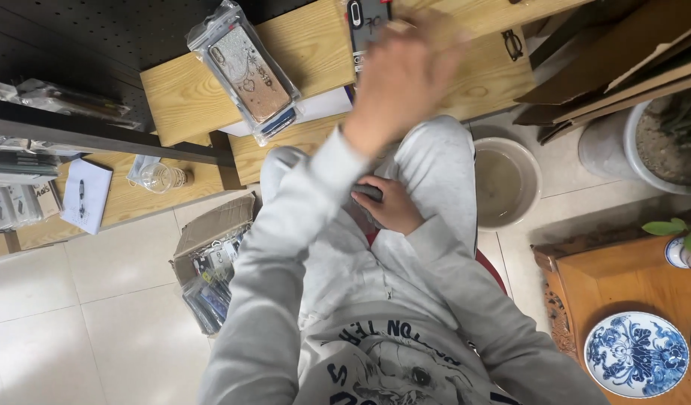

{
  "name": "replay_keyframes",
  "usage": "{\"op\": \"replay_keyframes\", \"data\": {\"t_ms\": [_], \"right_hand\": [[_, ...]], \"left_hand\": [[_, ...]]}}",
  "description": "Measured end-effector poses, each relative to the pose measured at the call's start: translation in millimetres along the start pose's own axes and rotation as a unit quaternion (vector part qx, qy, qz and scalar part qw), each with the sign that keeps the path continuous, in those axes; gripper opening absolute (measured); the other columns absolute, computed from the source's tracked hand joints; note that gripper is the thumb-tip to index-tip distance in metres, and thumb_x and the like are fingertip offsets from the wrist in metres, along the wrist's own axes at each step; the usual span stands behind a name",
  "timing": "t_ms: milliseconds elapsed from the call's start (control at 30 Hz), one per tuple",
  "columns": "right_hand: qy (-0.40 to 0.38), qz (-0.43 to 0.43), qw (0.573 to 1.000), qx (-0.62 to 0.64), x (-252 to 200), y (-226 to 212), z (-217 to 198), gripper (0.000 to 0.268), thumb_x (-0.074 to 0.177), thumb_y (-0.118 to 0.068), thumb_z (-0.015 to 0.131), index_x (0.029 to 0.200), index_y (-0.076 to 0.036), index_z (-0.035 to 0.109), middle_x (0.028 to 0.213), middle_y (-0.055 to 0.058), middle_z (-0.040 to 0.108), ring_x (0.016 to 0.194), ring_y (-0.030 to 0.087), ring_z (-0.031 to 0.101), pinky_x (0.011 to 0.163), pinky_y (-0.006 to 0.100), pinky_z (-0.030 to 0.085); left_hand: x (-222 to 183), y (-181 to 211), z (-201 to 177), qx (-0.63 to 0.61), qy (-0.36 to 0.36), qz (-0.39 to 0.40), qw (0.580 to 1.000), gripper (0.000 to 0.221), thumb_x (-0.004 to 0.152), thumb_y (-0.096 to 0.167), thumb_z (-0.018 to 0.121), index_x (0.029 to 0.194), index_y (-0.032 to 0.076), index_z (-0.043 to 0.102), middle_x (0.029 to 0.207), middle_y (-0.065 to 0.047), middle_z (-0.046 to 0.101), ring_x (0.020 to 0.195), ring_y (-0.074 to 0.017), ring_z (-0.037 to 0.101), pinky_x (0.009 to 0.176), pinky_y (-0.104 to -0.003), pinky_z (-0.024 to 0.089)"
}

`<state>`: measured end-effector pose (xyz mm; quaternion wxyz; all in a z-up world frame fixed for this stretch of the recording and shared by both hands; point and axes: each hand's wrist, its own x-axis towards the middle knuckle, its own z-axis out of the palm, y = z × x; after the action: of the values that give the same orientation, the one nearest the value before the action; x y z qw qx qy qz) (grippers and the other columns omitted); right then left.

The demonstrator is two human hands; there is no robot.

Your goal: The person is cleaning and inspecting various phone cases using a cloth before placing them back.

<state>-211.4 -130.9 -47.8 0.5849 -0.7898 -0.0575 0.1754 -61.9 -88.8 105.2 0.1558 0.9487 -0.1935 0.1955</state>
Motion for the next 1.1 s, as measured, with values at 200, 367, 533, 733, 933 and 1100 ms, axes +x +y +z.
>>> {"op": "replay_keyframes", "data": {"t_ms": [200, 367, 533, 733, 933, 1100], "right_hand": [[-0.006, -0.051, 0.998, -0.021, 5.6, 40.1, 10.0, 0.032, 0.097, -0.037, 0.074, 0.113, -0.009, 0.074, 0.089, 0.018, 0.076, 0.085, 0.034, 0.074, 0.067, 0.040, 0.057], [0.009, -0.083, 0.994, -0.067, 3.8, 26.8, 1.2, 0.031, 0.097, -0.032, 0.075, 0.114, -0.005, 0.072, 0.086, 0.017, 0.076, 0.079, 0.031, 0.075, 0.064, 0.037, 0.058], [0.024, -0.066, 0.995, -0.074, -0.8, 18.6, -6.5, 0.031, 0.096, -0.030, 0.075, 0.113, -0.004, 0.073, 0.085, 0.018, 0.076, 0.078, 0.029, 0.075, 0.064, 0.037, 0.058], [0.002, -0.045, 0.997, -0.067, 8.1, 25.6, -7.0, 0.034, 0.096, -0.032, 0.074, 0.115, -0.004, 0.073, 0.087, 0.021, 0.074, 0.081, 0.033, 0.073, 0.071, 0.043, 0.056], [-0.014, 0.042, 0.997, -0.057, 1.8, -1.4, -6.1, 0.026, 0.092, -0.036, 0.068, 0.103, -0.012, 0.072, 0.092, -0.003, 0.076, 0.084, 0.013, 0.067, 0.080, 0.026, 0.047], [-0.016, 0.045, 0.995, -0.085, 1.5, 1.2, -5.0, 0.034, 0.092, -0.043, 0.066, 0.106, -0.013, 0.073, 0.097, 0.000, 0.078, 0.091, 0.017, 0.070, 0.084, 0.028, 0.049]], "left_hand": [[-10.5, 60.4, -176.1, -0.333, -0.407, 0.090, 0.846, 0.044, 0.098, -0.003, 0.029, 0.136, 0.012, 0.044, 0.133, -0.016, 0.051, 0.042, 0.0006, 0.058, 0.029, -0.013, 0.052], [-21.7, 24.7, -188.7, -0.314, -0.366, 0.056, 0.874, 0.027, 0.100, 0.004, 0.031, 0.120, 0.011, 0.048, 0.111, -0.011, 0.046, 0.039, -0.0008, 0.052, 0.029, -0.016, 0.044], [-20.5, 4.9, -183.9, -0.316, -0.327, 0.068, 0.888, 0.018, 0.103, 0.011, 0.033, 0.105, 0.010, 0.051, 0.089, -0.006, 0.040, 0.035, -0.0021, 0.045, 0.029, -0.018, 0.035], [-28.7, -34.9, -195.5, -0.290, -0.260, 0.042, 0.920, 0.030, 0.106, 0.019, 0.036, 0.086, 0.008, 0.056, 0.063, 0.000, 0.034, 0.031, -0.0036, 0.038, 0.029, -0.021, 0.025], [-38.9, -88.5, -175.3, -0.277, -0.215, 0.033, 0.936, 0.048, 0.109, 0.025, 0.038, 0.070, 0.007, 0.059, 0.041, 0.006, 0.029, 0.027, -0.0047, 0.031, 0.029, -0.023, 0.016], [-63.7, -185.3, -82.6, 0.015, -0.263, -0.380, 0.887, 0.106, 0.092, 0.079, 0.022, 0.155, -0.004, 0.008, 0.151, -0.033, 0.035, 0.141, -0.0492, 0.029, 0.113, -0.054, 0.028]]}}
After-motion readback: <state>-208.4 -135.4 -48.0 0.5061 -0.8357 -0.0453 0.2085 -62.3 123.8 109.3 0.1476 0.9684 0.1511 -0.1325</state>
